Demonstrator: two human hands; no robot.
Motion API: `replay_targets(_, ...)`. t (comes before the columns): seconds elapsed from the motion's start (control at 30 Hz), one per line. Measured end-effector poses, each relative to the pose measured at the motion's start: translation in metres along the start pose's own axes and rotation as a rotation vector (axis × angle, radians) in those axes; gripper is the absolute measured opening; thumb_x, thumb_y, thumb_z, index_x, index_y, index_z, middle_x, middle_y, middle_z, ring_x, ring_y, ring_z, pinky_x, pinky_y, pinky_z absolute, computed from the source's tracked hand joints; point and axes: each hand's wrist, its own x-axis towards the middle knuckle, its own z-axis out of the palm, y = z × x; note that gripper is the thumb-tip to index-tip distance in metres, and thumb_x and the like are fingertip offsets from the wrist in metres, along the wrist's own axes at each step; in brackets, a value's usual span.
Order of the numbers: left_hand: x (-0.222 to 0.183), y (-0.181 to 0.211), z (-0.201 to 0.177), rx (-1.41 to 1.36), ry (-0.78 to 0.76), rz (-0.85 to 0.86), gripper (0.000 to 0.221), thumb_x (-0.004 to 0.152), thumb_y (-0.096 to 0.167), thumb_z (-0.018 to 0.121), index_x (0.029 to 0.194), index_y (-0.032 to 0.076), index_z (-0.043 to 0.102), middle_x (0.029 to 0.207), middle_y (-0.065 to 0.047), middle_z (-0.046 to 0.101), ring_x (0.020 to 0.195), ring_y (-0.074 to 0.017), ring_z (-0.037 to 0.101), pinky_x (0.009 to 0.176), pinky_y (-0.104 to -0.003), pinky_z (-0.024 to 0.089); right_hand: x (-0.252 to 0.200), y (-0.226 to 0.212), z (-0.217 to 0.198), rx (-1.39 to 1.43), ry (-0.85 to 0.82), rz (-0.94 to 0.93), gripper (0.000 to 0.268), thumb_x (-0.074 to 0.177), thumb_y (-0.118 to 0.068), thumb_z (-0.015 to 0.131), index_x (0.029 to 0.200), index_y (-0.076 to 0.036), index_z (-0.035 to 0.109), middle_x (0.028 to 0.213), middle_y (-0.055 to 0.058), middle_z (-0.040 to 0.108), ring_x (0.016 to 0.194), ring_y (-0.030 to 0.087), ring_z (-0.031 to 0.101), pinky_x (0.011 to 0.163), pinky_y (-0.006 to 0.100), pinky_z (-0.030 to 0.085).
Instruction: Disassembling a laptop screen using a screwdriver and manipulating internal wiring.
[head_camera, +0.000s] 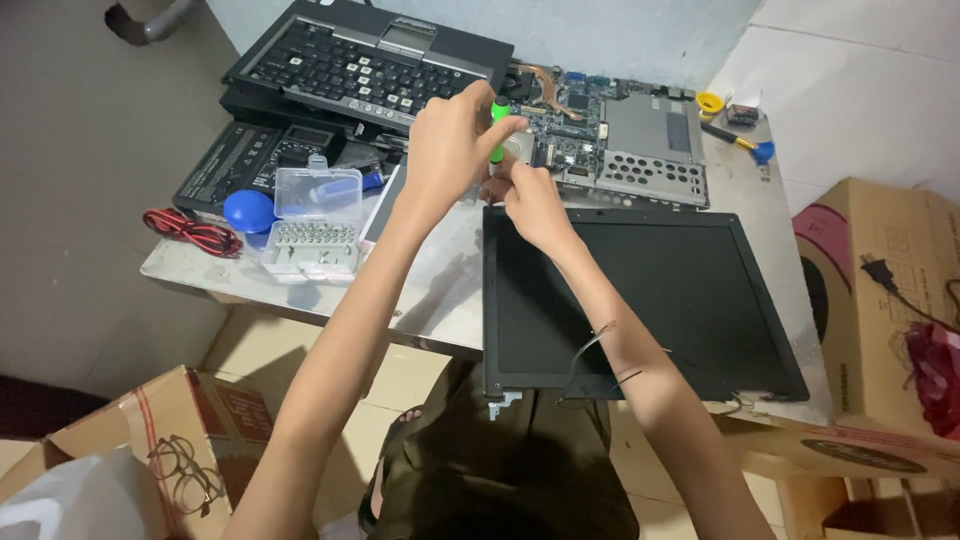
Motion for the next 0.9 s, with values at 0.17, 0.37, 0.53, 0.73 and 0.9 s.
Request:
replay_targets(0.17, 0.005, 0.019, -0.019, -0.040, -0.124, -0.035, 0.034, 0.107, 0.041, 0.080, 0.100, 0.011, 0.066, 0.075, -0.004, 0.074, 0.067, -0.0240, 0.068, 0.055, -0.040, 0.049, -0.001, 0.001, -0.001, 0.036, 0.049, 0.000, 0.010, 0.110, -0.009, 0.067, 0.120, -0.008, 0.069, 0.095, 0.009, 0.084, 0.091, 0.026, 0.085, 0.088, 0.041, 0.064)
replay_targets(0.37, 0.006, 0.025, -0.022, -0.064, -0.019, -0.071, 0.016, 0.105, 0.028, 0.079, 0.105, 0.012, 0.074, 0.072, -0.002, 0.074, 0.065, -0.0230, 0.067, 0.056, -0.041, 0.047, 0.005, 0.017, 0.009, -0.214, 0.215, -0.008, 0.038, 0.100, -0.035, 0.087, 0.086, -0.013, 0.059, 0.071, 0.003, 0.071, 0.066, 0.026, 0.068, 0.065, 0.039, 0.047)
replay_targets(0.53, 0.011, 0.020, -0.031, -0.102, -0.130, 0.017, 0.011, 0.109, 0.012, 0.066, 0.115, 0.010, 0.075, 0.094, -0.003, 0.089, 0.086, -0.0229, 0.083, 0.061, -0.042, 0.059, 0.005, 0.008, 0.002, -0.185, 0.099, 0.027, 0.025, 0.104, -0.032, 0.076, 0.096, -0.012, 0.062, 0.081, 0.004, 0.071, 0.075, 0.030, 0.070, 0.070, 0.040, 0.046)
replay_targets(0.73, 0.011, 0.024, -0.029, -0.296, -0.330, 0.003, 0.026, 0.112, 0.022, 0.064, 0.131, 0.005, 0.071, 0.066, -0.005, 0.067, 0.059, -0.0173, 0.060, 0.062, -0.035, 0.042, 0.002, 0.015, -0.004, -0.024, 0.110, -0.052, 0.016, 0.100, -0.007, 0.079, 0.086, -0.005, 0.072, 0.091, 0.007, 0.087, 0.097, 0.027, 0.086, 0.084, 0.040, 0.058)
replay_targets(0.9, 0.015, 0.059, -0.017, -0.346, -0.143, 0.071, 0.028, 0.106, 0.046, 0.074, 0.106, 0.018, 0.076, 0.073, 0.003, 0.064, 0.065, -0.0120, 0.053, 0.063, -0.032, 0.038, -0.006, 0.038, -0.052, -0.223, 0.260, -0.037, 0.013, 0.092, -0.020, 0.085, 0.104, -0.016, 0.086, 0.100, 0.001, 0.088, 0.098, 0.025, 0.083, 0.087, 0.039, 0.056)
